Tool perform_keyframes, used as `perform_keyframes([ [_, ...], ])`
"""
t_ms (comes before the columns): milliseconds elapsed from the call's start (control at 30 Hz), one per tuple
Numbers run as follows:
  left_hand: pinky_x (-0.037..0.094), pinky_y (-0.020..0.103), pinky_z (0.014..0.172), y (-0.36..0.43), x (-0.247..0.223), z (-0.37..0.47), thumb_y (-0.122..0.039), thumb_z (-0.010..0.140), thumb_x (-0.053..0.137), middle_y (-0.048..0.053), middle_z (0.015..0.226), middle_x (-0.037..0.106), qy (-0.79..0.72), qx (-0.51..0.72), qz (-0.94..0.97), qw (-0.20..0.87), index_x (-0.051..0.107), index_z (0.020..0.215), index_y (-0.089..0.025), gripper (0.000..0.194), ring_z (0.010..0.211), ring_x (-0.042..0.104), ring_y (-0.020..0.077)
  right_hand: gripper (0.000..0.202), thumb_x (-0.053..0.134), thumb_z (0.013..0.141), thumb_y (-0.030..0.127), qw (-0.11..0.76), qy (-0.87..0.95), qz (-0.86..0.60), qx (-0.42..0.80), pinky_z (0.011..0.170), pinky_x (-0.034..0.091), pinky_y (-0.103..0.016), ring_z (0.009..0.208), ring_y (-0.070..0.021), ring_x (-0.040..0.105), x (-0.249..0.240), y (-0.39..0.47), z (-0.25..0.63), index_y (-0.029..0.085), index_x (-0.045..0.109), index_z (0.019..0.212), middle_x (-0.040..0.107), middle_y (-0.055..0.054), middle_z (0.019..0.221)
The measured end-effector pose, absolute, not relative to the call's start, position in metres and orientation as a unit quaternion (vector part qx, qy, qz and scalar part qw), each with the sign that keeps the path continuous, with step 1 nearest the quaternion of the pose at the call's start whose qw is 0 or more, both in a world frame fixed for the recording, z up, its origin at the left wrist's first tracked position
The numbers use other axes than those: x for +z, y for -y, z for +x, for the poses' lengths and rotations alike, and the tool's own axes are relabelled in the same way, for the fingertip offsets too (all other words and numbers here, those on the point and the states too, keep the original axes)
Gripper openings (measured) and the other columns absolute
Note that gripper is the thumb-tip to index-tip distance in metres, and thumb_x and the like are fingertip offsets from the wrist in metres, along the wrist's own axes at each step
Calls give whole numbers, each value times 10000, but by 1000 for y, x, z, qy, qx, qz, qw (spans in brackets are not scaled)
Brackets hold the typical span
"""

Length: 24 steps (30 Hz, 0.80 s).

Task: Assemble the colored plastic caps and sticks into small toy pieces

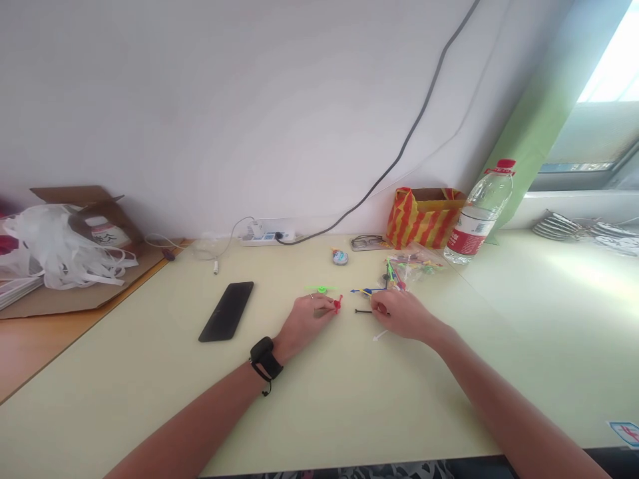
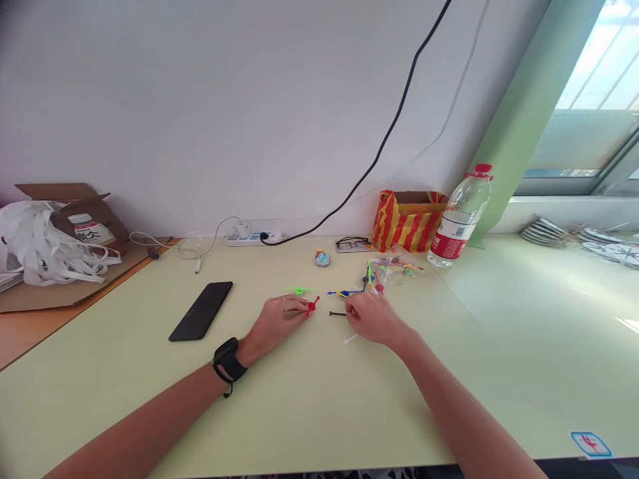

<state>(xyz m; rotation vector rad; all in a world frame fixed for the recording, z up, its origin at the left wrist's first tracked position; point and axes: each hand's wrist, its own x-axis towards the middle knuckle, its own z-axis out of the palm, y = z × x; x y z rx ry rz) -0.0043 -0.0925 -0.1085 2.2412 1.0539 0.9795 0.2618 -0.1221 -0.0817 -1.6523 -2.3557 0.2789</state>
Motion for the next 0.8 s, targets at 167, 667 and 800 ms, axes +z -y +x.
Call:
perform_keyframes([
  [167,530,434,1008,95,-104,-7,-161,969,550,31,1174,759,-344,288,880,156,783,1045,-267,267,1190,626,259,156,528,882,108,134,805,-570,95,591,289,-263,699,-158,549,-81,122,262,225,571,788,678,4,803],
  [667,484,403,824,85,-91,-31,-277,999,498,132,1084,654,-576,162,801,-16,598,1181,-162,237,967,640,297,98,447,1001,193,273,816,-502,89,680,388,-305,799,-191,606,-80,124,255,236,487,923,666,-18,888],
  [800,473,388,794,84,-90,-31,-218,990,496,111,1022,678,-557,179,810,-25,634,1090,-182,174,932,643,279,136,348,1044,242,278,803,-513,126,612,365,-305,682,-183,538,-80,125,252,245,436,941,606,-3,806],
])
